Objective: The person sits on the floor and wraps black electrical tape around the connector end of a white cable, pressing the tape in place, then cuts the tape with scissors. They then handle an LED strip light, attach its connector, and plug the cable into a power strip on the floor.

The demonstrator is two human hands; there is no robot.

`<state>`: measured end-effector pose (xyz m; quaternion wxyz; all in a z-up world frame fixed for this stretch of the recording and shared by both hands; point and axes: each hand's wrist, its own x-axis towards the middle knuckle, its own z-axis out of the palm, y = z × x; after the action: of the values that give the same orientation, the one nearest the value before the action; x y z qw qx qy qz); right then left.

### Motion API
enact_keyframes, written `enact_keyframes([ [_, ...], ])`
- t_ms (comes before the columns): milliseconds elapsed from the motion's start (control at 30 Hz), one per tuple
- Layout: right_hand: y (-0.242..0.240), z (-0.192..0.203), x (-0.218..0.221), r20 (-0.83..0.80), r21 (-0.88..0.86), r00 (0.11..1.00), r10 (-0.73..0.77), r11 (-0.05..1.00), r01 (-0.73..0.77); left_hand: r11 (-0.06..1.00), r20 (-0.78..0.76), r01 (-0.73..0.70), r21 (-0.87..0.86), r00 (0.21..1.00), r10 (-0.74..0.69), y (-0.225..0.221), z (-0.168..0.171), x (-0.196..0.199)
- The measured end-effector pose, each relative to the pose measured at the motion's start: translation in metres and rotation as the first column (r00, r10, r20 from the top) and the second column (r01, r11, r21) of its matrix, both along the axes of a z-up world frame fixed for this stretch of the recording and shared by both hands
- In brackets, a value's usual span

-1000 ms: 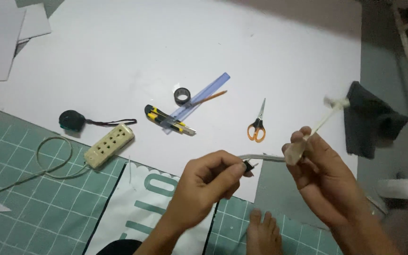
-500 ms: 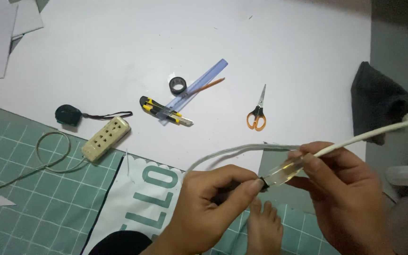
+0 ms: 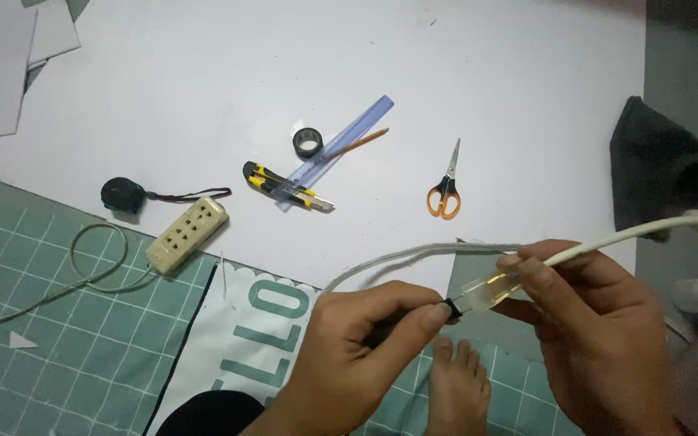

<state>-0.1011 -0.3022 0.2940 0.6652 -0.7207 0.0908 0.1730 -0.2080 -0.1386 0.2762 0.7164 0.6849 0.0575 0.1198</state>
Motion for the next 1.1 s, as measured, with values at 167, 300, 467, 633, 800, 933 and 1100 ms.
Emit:
enact_keyframes([
  [167,0.004,0.001,0.0,-0.015,-0.024,1.0,-0.006,1.0,0.006,1.0,-0.073,-0.006,0.003,0.997,0.006,0.004,0.004,0.001],
  [300,0.001,-0.012,0.001,0.019,0.045,1.0,0.013,0.999,-0.013,0.999,-0.106,0.009,-0.037,0.994,-0.013,0.007,0.002,0.001],
  [467,0.0,-0.027,0.003,0.068,0.083,0.995,0.07,0.994,-0.076,0.992,-0.161,0.024,0.123,0.987,-0.004,0.013,0.004,0.003],
  [633,0.004,-0.026,0.002,0.072,0.09,0.996,0.056,0.994,-0.062,0.99,-0.165,0.001,0.142,0.986,0.023,0.014,0.005,0.001],
  [800,0.003,-0.028,0.0,0.086,0.118,0.995,0.046,0.991,-0.056,0.993,-0.18,0.019,0.117,0.984,0.002,0.016,0.006,0.0],
  [933,0.004,-0.025,-0.003,0.098,0.102,0.991,0.087,0.99,-0.097,0.993,-0.168,0.028,0.114,0.986,-0.009,0.017,0.004,-0.002],
  [1100,0.009,-0.02,-0.006,0.075,0.03,0.995,0.069,0.997,-0.071,0.991,-0.191,0.043,0.127,0.981,-0.018,0.018,0.007,-0.004],
])
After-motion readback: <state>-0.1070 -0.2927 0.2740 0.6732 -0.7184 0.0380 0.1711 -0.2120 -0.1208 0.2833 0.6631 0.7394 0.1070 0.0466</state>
